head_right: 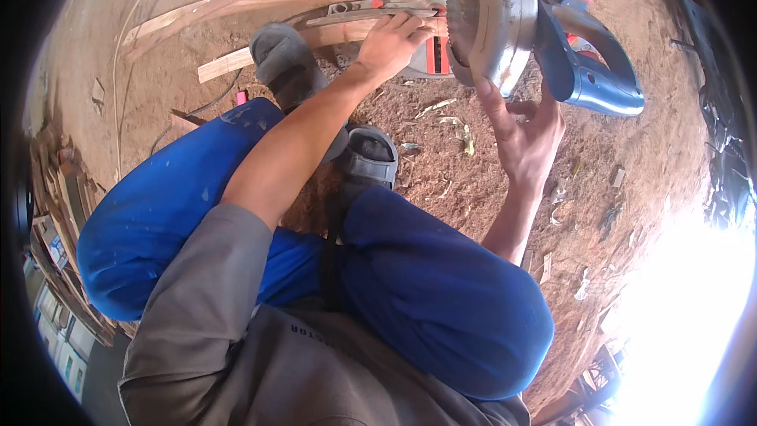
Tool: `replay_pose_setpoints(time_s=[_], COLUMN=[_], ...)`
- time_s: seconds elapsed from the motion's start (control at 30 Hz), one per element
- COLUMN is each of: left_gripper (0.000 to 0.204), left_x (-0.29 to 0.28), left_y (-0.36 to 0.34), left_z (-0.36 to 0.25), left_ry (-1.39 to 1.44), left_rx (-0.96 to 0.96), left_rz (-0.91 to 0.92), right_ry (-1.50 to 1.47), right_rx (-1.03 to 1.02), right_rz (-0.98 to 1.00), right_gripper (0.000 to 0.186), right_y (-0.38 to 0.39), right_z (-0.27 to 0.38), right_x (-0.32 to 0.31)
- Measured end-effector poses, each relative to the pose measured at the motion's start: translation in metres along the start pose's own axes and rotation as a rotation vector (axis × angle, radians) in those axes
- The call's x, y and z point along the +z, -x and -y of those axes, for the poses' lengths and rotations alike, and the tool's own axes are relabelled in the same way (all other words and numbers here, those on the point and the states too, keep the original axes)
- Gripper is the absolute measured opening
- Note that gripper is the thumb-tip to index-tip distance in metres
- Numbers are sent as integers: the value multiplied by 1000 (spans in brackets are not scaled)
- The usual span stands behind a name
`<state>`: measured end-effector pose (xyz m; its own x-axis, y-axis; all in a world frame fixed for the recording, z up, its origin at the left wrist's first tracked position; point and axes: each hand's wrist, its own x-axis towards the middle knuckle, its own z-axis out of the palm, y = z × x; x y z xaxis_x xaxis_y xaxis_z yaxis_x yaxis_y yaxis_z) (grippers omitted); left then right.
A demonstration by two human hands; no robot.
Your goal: The person uses a miter saw to cut a thin piece of wood, positioning the wood against the saw fence and then lowering the blade to make the cut.
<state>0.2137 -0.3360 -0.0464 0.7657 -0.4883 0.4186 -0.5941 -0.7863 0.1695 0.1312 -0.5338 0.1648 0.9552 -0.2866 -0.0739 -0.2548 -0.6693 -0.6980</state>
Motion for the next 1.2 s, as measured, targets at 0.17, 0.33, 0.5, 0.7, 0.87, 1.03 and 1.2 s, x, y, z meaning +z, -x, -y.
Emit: replay_pose_setpoints(time_s=[0.17,0.33,0.5,0.7,0.87,1.03,1.2], left_gripper=[30,27,27,30,32,36,46], left_x=[-6,-7,-9,-7,-10,-15,-14], left_y=[-2,-11,-9,-8,-7,-6,-8], left_z=[-9,-18,-18,-22,-25,-27,-35], left_ry=[-1,-59,-55,-20,6,34,38], left_rx=[-73,-104,-102,-106,-137,-167,-181], left_rz=[78,136,164,80,129,190,191], right_ry=[53,35,25,1,-7,-1,3], right_rx=[17,18,-30,-63,-47,-5,6], right_rz=[26,14,5,-16,-3,14,44], right_gripper=[109,106,103,100,102,106,109], right_y=[0,-1,-2,-2,0,2,1], right_z=[1,3,1,0,3,6,1], right_x=[-3,-2,-1,-2,-2,0,-7])
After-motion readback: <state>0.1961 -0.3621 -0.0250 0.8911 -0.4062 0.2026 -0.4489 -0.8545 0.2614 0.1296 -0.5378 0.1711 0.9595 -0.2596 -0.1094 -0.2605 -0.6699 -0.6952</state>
